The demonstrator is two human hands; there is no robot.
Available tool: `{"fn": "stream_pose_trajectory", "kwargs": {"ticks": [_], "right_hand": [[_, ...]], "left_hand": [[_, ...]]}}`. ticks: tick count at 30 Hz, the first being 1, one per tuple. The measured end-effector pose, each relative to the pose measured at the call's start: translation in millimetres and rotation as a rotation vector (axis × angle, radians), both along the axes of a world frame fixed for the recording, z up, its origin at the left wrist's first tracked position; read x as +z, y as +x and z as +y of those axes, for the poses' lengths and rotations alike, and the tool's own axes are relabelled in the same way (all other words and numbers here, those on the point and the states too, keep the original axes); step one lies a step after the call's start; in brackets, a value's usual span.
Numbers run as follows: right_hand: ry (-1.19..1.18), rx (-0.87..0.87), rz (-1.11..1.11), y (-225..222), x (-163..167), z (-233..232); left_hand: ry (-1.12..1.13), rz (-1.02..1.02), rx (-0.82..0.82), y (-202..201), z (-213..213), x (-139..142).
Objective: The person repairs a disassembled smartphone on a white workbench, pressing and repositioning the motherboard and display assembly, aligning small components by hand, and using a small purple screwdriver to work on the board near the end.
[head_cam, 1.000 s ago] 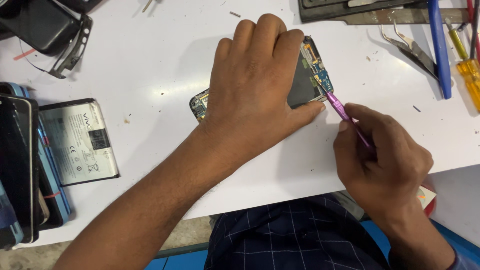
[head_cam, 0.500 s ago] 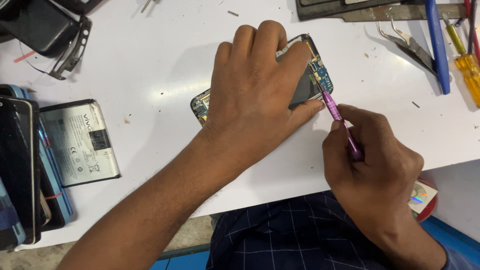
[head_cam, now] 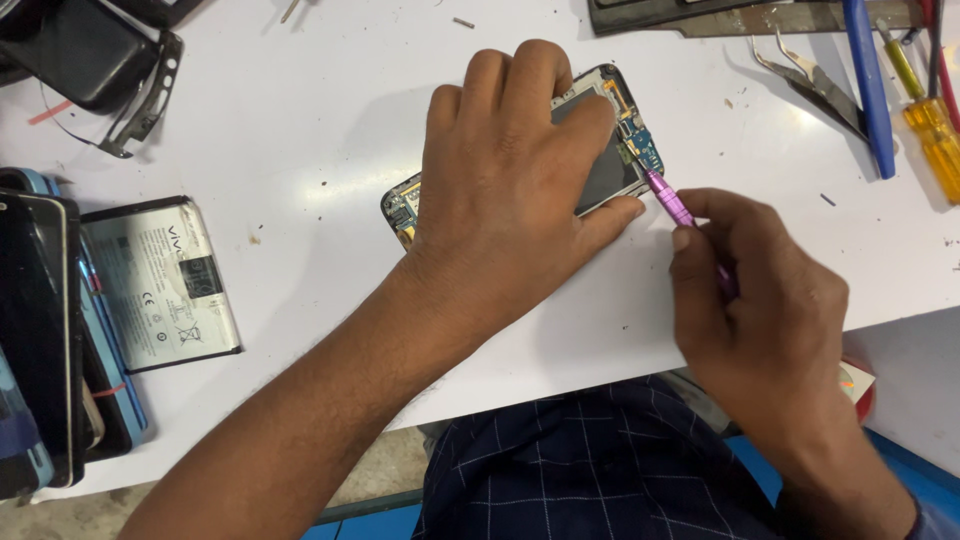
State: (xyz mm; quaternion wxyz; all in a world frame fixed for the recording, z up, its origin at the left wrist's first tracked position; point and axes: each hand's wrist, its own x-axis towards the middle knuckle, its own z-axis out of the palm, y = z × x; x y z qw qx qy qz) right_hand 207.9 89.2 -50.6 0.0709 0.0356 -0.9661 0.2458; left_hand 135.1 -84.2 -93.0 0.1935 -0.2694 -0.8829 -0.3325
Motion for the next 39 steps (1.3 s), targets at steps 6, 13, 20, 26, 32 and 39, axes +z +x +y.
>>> {"fn": "stream_pose_trajectory", "kwargs": {"ticks": [6,13,20,26,32,39], "right_hand": [[-0.033,0.06,0.045,-3.6,-4.0,11.3],[0.093,0.152,0.101,-7.7,1.9,21.3],[0.013,0.043,0.04,9.1,-11.6,4.2],[0.033,0.064,0.055,7.8,-17.8,2.2],[0.041,0.099,0.083,2.3,-21.4,12.1],[0.185,0.282,0.196,-16.5,-10.0,32.7]], "left_hand": [[0.003,-0.001,-0.006,1.5,-0.5,-3.0],[-0.025,-0.018,-0.006,2.8,-0.4,-6.1],[-0.013,-0.021,-0.009,3.1,0.4,-7.5],[-0.017,-0.017,-0.004,3.5,0.8,-7.2],[-0.033,-0.02,-0.01,4.6,0.8,-6.3],[-0.036,-0.025,-0.015,4.8,1.7,-5.8]]}}
